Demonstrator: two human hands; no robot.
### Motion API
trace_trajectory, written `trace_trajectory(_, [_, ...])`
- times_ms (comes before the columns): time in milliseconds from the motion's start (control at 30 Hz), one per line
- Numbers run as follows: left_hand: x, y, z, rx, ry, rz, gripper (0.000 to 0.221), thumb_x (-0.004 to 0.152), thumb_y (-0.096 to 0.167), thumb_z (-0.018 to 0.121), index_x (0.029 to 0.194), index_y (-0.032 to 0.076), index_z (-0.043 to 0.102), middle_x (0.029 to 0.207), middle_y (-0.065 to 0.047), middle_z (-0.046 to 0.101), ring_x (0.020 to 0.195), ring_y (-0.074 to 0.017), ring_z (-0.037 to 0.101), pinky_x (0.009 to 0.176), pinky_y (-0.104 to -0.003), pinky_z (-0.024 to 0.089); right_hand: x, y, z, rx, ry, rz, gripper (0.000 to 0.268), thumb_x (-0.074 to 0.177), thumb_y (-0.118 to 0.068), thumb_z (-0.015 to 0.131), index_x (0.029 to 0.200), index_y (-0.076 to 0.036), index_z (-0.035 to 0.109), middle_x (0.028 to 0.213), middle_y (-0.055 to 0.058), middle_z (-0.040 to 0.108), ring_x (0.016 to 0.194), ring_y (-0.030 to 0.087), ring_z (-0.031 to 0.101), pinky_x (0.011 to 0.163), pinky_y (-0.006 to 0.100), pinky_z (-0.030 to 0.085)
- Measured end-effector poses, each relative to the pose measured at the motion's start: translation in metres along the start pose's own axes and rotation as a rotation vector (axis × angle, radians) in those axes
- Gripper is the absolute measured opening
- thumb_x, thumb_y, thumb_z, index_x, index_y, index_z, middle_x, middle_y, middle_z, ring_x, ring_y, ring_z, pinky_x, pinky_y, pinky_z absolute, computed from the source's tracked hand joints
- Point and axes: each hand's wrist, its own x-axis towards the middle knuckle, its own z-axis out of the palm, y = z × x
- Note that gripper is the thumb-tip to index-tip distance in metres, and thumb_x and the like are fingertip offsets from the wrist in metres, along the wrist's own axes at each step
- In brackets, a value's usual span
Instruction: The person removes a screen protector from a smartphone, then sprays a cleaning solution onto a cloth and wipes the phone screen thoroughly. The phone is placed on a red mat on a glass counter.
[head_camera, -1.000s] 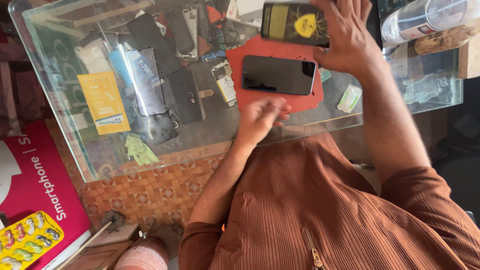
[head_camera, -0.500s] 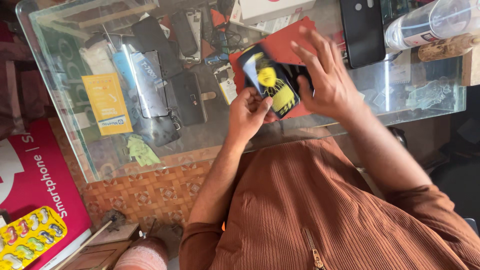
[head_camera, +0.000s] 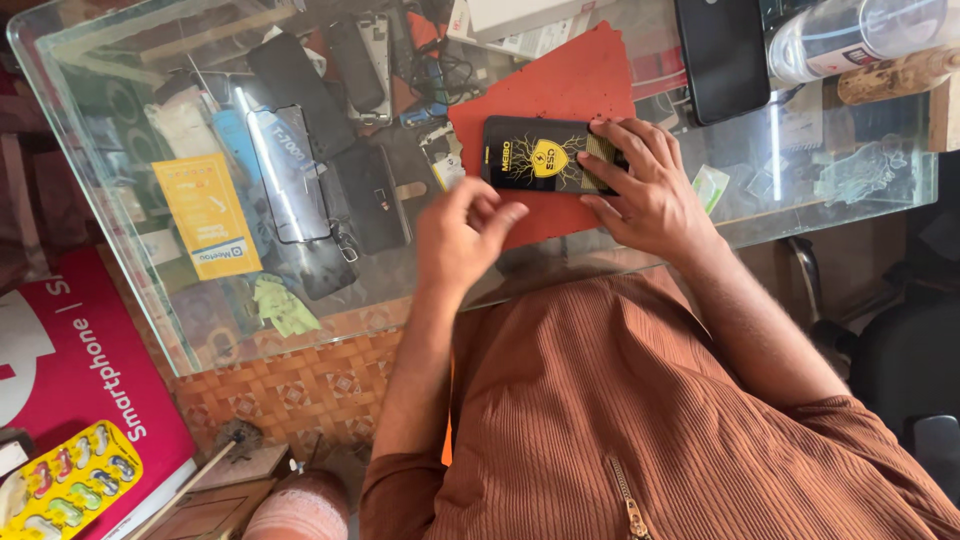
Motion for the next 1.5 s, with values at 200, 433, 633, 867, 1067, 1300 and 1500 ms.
trace_trajectory(200, [0.038, -0.003, -0.045, 0.072, 0.078, 0.642, 0.108, 0.072, 0.032, 0.097, 0.156, 0.008, 0.034, 0.154, -0.012, 0.052, 0.143, -0.0343, 0.045, 0.121, -0.044, 0.036, -0.005, 0.007, 0.013, 0.099, 0.028, 0.065, 0.051, 0.084, -0.016, 0.084, 0.132, -0.008, 0.069, 0.155, 0.012, 0.052, 0.142, 0.038, 0.046, 0.118, 0.053, 0.039])
trace_trajectory(433, [0.062, -0.008, -0.048, 0.129, -0.104, 0.708, 0.114, 0.077, 0.031, 0.098, 0.160, 0.008, 0.023, 0.157, -0.002, 0.056, 0.146, -0.0224, 0.048, 0.120, -0.043, 0.024, -0.011, 0.023, 0.015, 0.295, 0.160, 0.031, 0.097, 0.079, -0.022, 0.092, 0.156, -0.003, 0.037, 0.160, 0.020, 0.043, 0.147, 0.041, 0.042, 0.122, 0.056, 0.036])
trace_trajectory(633, [0.069, -0.014, -0.047, 0.098, -0.113, 0.737, 0.107, 0.081, 0.026, 0.096, 0.158, 0.008, 0.025, 0.152, -0.002, 0.061, 0.144, -0.0218, 0.049, 0.119, -0.042, 0.024, -0.025, 0.031, 0.017, 0.415, 0.148, 0.153, 0.108, 0.083, -0.022, 0.093, 0.164, -0.005, 0.024, 0.158, 0.015, 0.054, 0.148, 0.031, 0.055, 0.125, 0.046, 0.045])
trace_trajectory(867, [0.067, -0.017, -0.044, 0.109, -0.106, 0.698, 0.108, 0.080, 0.027, 0.097, 0.158, 0.008, 0.026, 0.151, 0.000, 0.062, 0.137, -0.0226, 0.051, 0.120, -0.043, 0.024, -0.014, 0.020, 0.009, 0.288, 0.123, 0.194, 0.103, 0.081, -0.022, 0.093, 0.161, -0.003, 0.031, 0.148, 0.015, 0.061, 0.141, 0.032, 0.055, 0.120, 0.045, 0.045])
trace_trajectory(1067, [0.064, -0.012, -0.036, 0.179, -0.011, 0.779, 0.125, 0.071, 0.051, 0.094, 0.158, 0.003, 0.018, 0.164, -0.014, 0.037, 0.138, -0.0277, 0.052, 0.118, -0.049, 0.026, 0.009, 0.014, 0.010, 0.063, 0.132, 0.173, 0.073, 0.078, -0.021, 0.093, 0.139, -0.003, 0.056, 0.134, 0.020, 0.059, 0.123, 0.040, 0.055, 0.109, 0.046, 0.046])
trace_trajectory(1300, [0.065, -0.014, -0.033, 0.266, 0.020, 0.794, 0.124, 0.081, 0.052, 0.091, 0.161, -0.001, 0.012, 0.164, -0.010, 0.043, 0.144, -0.0306, 0.049, 0.121, -0.050, 0.026, 0.042, 0.060, 0.023, 0.285, 0.301, 0.458, 0.044, 0.094, -0.022, 0.084, 0.118, 0.001, 0.053, 0.116, 0.018, 0.060, 0.114, 0.038, 0.058, 0.100, 0.048, 0.048])
trace_trajectory(1500, [0.057, -0.014, -0.029, 0.275, 0.032, 0.769, 0.105, 0.085, 0.041, 0.091, 0.156, 0.001, 0.026, 0.150, -0.010, 0.058, 0.146, -0.0308, 0.047, 0.125, -0.053, 0.025, 0.054, 0.055, 0.030, -0.233, 0.461, 0.275, 0.037, 0.096, -0.010, 0.082, 0.124, 0.001, 0.062, 0.126, 0.026, 0.054, 0.121, 0.046, 0.049, 0.102, 0.054, 0.043])
